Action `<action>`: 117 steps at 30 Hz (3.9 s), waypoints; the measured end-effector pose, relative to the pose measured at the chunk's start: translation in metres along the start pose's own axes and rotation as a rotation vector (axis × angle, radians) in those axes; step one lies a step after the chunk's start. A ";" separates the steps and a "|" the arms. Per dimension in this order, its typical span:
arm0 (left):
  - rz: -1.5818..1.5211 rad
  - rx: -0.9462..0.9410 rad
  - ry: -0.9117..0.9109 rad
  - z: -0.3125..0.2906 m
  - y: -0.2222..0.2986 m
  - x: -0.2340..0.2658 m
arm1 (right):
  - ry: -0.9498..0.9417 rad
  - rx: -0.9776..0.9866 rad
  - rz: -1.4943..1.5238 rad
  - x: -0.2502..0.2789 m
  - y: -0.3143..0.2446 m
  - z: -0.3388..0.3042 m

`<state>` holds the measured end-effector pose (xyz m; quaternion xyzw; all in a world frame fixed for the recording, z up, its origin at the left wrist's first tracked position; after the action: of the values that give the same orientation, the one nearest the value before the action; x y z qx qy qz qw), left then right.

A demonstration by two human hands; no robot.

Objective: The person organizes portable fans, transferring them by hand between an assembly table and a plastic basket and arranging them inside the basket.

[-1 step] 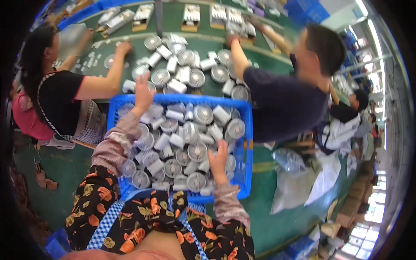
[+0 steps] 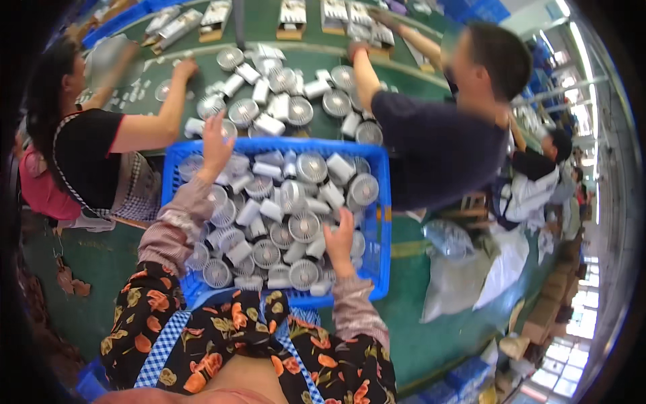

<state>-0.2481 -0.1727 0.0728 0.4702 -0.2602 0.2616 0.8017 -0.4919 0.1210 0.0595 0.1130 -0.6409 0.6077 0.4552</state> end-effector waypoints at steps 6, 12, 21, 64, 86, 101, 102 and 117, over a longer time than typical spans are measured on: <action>-0.334 0.270 -0.315 -0.106 0.031 0.038 | -0.107 -0.148 -0.079 -0.003 0.043 -0.002; -0.494 0.462 -0.628 -0.181 0.057 0.004 | -0.133 -0.054 0.007 -0.005 0.042 0.012; -0.188 0.704 -0.541 -0.203 0.068 -0.055 | -0.251 0.097 -0.079 -0.047 0.050 0.076; -0.860 0.743 -0.493 -0.209 0.076 -0.069 | -0.101 -0.995 1.178 -0.013 0.057 -0.110; -0.674 0.790 -1.147 -0.202 0.057 -0.084 | -0.213 -0.833 1.046 -0.041 0.044 -0.101; -0.936 1.382 -1.446 -0.223 0.072 -0.041 | -0.456 -0.803 1.208 -0.034 0.035 -0.086; -0.992 1.405 -1.441 -0.229 0.071 -0.042 | -0.504 -0.771 1.195 -0.038 0.037 -0.086; -1.496 1.701 -0.801 -0.235 0.080 0.010 | -0.658 -0.419 0.930 -0.031 -0.031 -0.048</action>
<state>-0.2541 0.0722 0.0297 0.9315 0.1026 -0.3454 0.0502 -0.4312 0.1427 0.0509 -0.0890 -0.8362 0.5368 -0.0676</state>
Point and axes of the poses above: each hand's wrist, its own z-axis towards the middle knuckle, its own x-axis out of the back of the hand, y = z × x, the point moved 2 cm from there along z, towards the middle knuckle, and after that the axes turned 3 degrees about x, right-handed, at the moved point
